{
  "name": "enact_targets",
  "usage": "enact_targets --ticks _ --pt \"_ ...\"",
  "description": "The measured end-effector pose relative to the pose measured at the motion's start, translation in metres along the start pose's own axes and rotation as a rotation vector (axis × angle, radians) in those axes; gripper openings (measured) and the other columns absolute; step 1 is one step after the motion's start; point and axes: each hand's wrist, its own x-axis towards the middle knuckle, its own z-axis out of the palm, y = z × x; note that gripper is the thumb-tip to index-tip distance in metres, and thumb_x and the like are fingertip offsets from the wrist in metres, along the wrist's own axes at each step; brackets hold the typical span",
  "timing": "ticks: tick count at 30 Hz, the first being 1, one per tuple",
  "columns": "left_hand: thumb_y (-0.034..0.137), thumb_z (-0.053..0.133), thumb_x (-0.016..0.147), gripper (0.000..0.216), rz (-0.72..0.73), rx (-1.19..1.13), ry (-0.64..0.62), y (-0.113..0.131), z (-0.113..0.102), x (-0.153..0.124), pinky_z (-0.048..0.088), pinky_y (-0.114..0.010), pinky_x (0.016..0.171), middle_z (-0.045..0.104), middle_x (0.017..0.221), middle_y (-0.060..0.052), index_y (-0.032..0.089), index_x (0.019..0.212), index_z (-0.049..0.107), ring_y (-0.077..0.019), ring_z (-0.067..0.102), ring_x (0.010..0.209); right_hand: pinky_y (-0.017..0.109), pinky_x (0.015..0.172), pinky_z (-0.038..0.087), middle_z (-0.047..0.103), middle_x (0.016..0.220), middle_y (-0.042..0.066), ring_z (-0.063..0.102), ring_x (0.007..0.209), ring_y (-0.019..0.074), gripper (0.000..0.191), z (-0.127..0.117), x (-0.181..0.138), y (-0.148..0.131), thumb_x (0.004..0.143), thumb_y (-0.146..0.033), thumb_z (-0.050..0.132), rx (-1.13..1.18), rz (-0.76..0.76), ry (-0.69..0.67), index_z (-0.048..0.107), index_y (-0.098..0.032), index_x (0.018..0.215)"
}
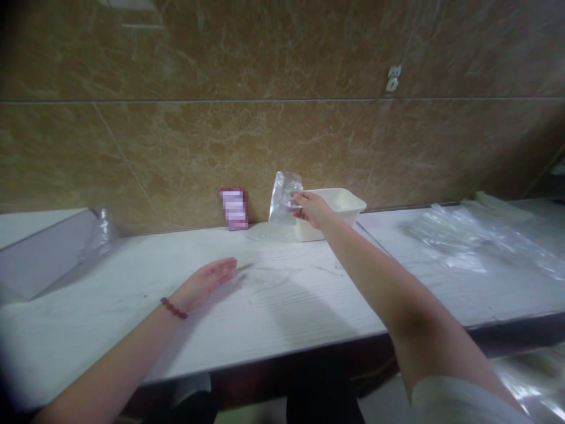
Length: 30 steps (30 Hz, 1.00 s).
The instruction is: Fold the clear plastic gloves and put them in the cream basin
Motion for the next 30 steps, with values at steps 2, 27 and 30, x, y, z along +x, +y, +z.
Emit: enact_targets --ticks 2,27,30 --pt "0.028 0.055 0.074 0.033 -0.006 0.014 0.014 0.001 0.001 0.0 0.027 -0.034 0.096 0.042 0.122 -0.011 0.016 0.104 0.051 -0.0202 0.037 0.114 0.014 0.045 0.042 0.056 0.076 0.001 0.056 0.059 0.0064 0.009 -0.016 0.013 -0.018 0.08 -0.02 0.045 -0.033 -0.039 0.048 0.052 -0.018 0.084" --pt "0.038 0.057 0.069 0.044 -0.049 0.146 0.011 0.004 -0.002 -0.001 0.026 -0.033 0.096 0.044 0.121 -0.011 0.016 0.106 0.052 -0.0213 0.038 0.113 0.014 0.04 0.042 0.051 0.053 -0.001 0.048 0.042 0.0048 0.004 -0.132 0.086 -0.01 0.067 -0.008 0.056 -0.618 0.217 0.259 0.055 -0.01 0.064" --pt "0.038 0.057 0.069 0.044 -0.057 0.144 0.015 0.005 0.0 -0.001 0.025 -0.034 0.097 0.044 0.121 -0.011 0.016 0.107 0.052 -0.0212 0.038 0.113 0.014 0.04 0.042 0.051 0.05 -0.002 0.047 0.041 0.0045 0.008 -0.129 0.088 -0.005 0.067 -0.008 0.056 -0.679 0.305 0.235 0.053 -0.011 0.06"
